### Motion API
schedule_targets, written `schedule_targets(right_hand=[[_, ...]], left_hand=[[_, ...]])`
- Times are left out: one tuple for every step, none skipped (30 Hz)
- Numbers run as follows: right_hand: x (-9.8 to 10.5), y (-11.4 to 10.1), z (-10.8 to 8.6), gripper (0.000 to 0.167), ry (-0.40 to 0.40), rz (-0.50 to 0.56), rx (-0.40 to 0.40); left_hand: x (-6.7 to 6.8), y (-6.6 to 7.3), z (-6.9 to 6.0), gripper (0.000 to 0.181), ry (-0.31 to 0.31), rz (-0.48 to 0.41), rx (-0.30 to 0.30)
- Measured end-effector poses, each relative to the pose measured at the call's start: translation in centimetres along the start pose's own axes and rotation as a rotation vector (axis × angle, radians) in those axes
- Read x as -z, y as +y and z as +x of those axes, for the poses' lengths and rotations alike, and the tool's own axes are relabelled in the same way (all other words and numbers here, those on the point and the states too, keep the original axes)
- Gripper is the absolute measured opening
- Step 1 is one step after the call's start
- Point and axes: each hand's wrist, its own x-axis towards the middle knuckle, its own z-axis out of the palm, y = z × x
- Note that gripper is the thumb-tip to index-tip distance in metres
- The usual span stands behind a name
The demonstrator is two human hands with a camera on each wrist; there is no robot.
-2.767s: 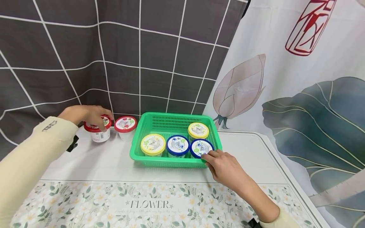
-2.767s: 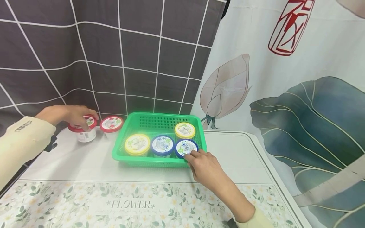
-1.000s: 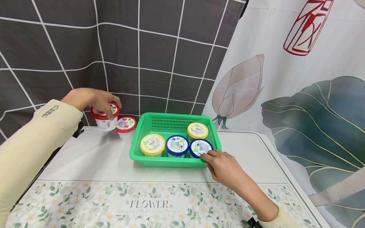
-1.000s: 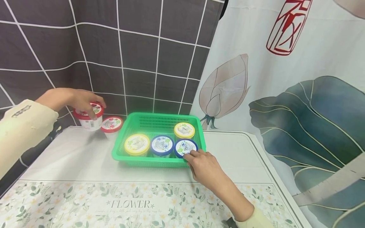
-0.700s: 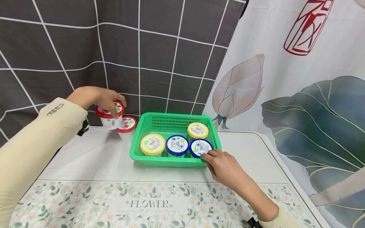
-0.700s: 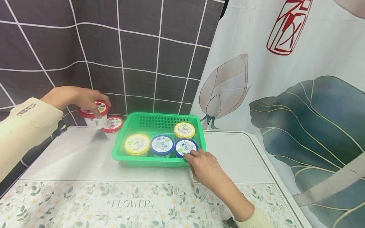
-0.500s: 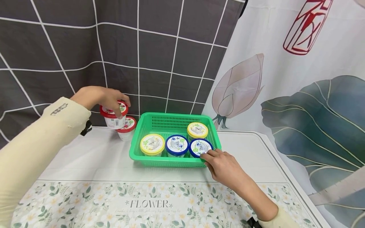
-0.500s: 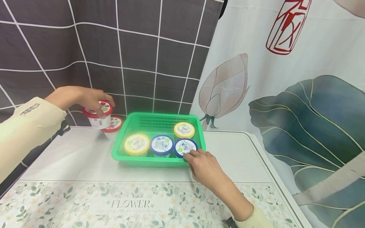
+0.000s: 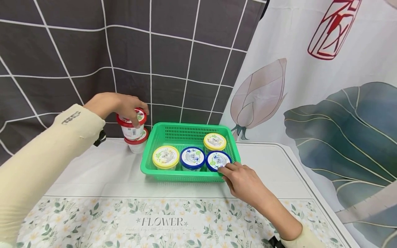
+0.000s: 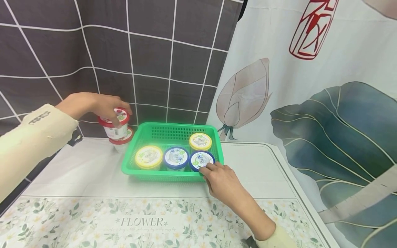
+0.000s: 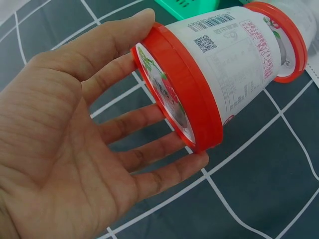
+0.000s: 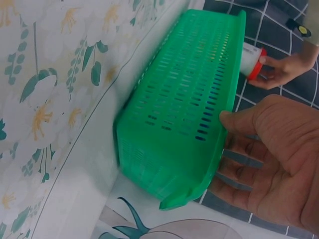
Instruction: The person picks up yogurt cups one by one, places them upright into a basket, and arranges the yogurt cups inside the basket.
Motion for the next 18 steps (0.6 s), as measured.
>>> schedule_targets(right_hand=[[0.0,0.0,0.0,0.023,-0.001,0.000,0.000],[0.1,0.0,0.0,0.023,-0.002,0.001,0.001],[0.1,0.0,0.0,0.023,-0.004,0.002,0.001],[0.1,0.0,0.0,0.023,-0.003,0.003,0.000],[0.1,0.0,0.0,0.023,-0.002,0.004,0.001],[0.1,0.0,0.0,0.023,-0.004,0.004,0.000],[0.1,0.0,0.0,0.023,-0.004,0.005,0.000],[0.1,0.0,0.0,0.023,-0.004,0.007,0.001],[0.1,0.0,0.0,0.023,-0.004,0.007,0.001],[0.1,0.0,0.0,0.023,-0.005,0.006,0.000],[0.1,0.0,0.0,0.023,-0.006,0.005,-0.002],[0.1,0.0,0.0,0.023,-0.008,0.004,-0.003],[0.0,0.0,0.0,0.023,-0.009,0.004,-0.003],[0.0,0.0,0.0,0.023,-0.011,0.004,-0.003],[0.0,0.0,0.0,0.023,-0.014,0.003,-0.004],[0.0,0.0,0.0,0.023,-0.013,0.003,-0.005],[0.0,0.0,0.0,0.023,-0.015,0.003,-0.006],[0.1,0.0,0.0,0.022,-0.016,0.004,-0.005]], left_hand=[[0.0,0.1,0.0,0.091,0.001,0.001,-0.001],[0.0,0.1,0.1,0.091,0.002,0.004,-0.002],[0.0,0.2,0.2,0.090,0.003,0.006,-0.001],[0.0,0.4,0.3,0.089,0.006,0.007,-0.002],[0.1,0.5,0.3,0.089,0.007,0.009,-0.004],[0.0,0.6,0.4,0.089,0.008,0.008,-0.004],[0.0,0.7,0.5,0.089,0.009,0.009,-0.005],[0.0,0.9,0.5,0.088,0.012,0.010,-0.005],[-0.1,1.1,0.6,0.087,0.015,0.010,-0.008],[-0.1,1.2,0.6,0.087,0.016,0.009,-0.012],[-0.2,1.4,0.7,0.085,0.015,0.009,-0.017],[-0.3,1.6,0.8,0.083,0.013,0.009,-0.022],[-0.3,1.8,0.9,0.082,0.011,0.010,-0.027],[-0.4,2.0,1.0,0.081,0.010,0.012,-0.033],[-0.5,2.1,1.0,0.081,0.009,0.011,-0.038],[-0.5,2.3,1.1,0.081,0.009,0.011,-0.044],[-0.6,2.5,1.2,0.080,0.010,0.011,-0.049],[-0.7,2.7,1.2,0.080,0.011,0.011,-0.055]])
